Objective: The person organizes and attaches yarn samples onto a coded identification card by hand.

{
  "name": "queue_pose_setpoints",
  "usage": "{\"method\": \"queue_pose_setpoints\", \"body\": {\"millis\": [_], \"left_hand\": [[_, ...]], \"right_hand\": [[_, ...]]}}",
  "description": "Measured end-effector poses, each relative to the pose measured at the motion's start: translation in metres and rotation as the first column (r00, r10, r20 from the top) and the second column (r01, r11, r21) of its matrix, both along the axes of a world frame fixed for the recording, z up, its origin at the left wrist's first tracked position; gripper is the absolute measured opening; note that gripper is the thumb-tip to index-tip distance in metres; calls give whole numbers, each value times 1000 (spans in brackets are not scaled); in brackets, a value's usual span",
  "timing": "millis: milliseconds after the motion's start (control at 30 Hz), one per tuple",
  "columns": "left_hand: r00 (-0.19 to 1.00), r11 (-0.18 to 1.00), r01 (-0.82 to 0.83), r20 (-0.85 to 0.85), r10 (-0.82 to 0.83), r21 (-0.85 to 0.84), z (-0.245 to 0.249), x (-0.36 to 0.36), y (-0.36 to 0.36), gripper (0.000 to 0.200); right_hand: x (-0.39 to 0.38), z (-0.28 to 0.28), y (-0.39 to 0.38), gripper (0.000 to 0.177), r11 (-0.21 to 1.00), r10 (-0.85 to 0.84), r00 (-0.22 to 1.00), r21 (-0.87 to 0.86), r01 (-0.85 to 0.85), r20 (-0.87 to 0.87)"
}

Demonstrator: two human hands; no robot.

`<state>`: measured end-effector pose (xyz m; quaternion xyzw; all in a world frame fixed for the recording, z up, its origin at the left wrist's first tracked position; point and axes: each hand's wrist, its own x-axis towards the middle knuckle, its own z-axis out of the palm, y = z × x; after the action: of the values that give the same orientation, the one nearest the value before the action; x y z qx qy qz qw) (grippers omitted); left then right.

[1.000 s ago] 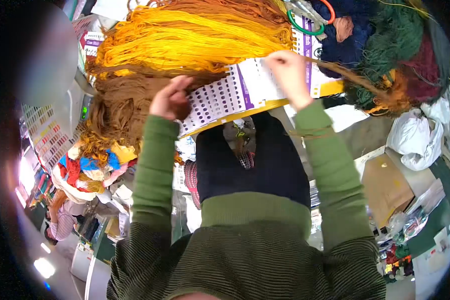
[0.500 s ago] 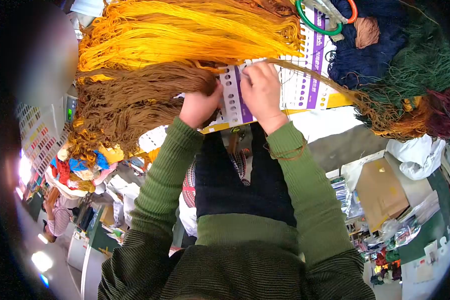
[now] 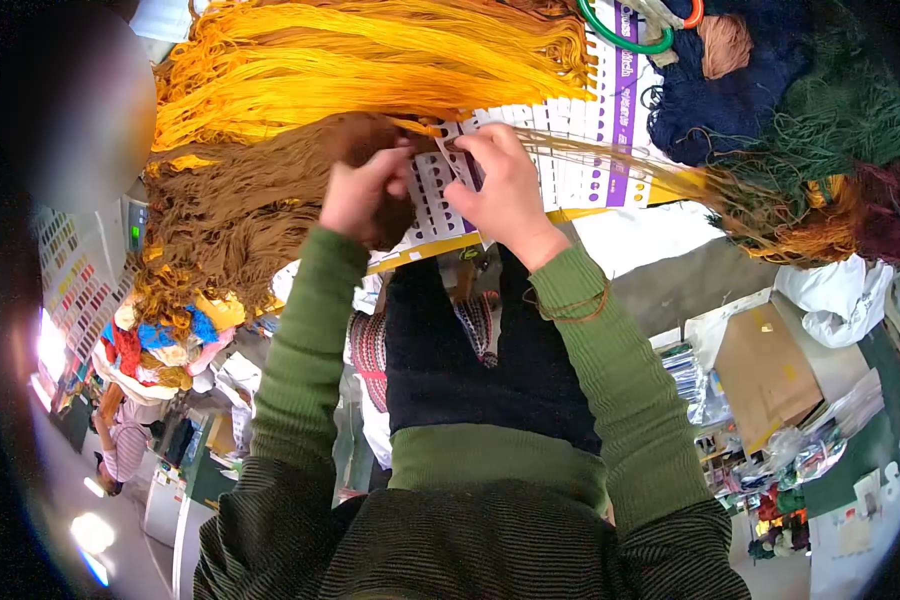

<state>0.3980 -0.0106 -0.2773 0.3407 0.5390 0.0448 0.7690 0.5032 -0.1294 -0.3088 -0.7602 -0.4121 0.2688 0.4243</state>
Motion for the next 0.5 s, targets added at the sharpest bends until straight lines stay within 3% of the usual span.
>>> {"method": "queue_pose_setpoints", "body": {"millis": [67, 167, 267, 300, 333, 400, 467, 500], "left_hand": [[994, 996, 62, 88, -67, 58, -7, -13, 8, 8], [982, 969, 177, 32, -185, 173, -13, -10, -2, 13], [999, 994, 23, 24, -21, -102, -8, -19, 4, 18], [990, 916, -79, 74, 117, -394, 2, -22, 7, 21], [966, 879, -50, 201, 163, -473, 7, -27, 9, 22], [923, 882, -51, 315, 221, -469, 10, -31, 8, 27], [946, 917, 129, 323, 0, -378, 6, -16, 2, 31], [927, 944, 304, 268, -262, -130, 2, -6, -4, 34]], "right_hand": [[-3, -1, -1, 32, 1000, -17, 1000, 10, 18, -18], [-6, -3, 0, 32, 999, -25, 1000, -32, 25, -12], [-4, -4, -2, 33, 1000, 15, 999, -2, -15, 39], [-3, 0, -2, 28, 1000, 24, 996, 11, -25, 82], [-3, -1, -3, 25, 1000, -15, 999, 22, 16, -45], [-3, -2, 1, 21, 995, -81, 950, 36, 97, -303], [-3, 2, 2, 20, 984, -113, 887, 71, 161, -448], [-1, 3, 4, 20, 977, -121, 848, 90, 194, -515]]}}
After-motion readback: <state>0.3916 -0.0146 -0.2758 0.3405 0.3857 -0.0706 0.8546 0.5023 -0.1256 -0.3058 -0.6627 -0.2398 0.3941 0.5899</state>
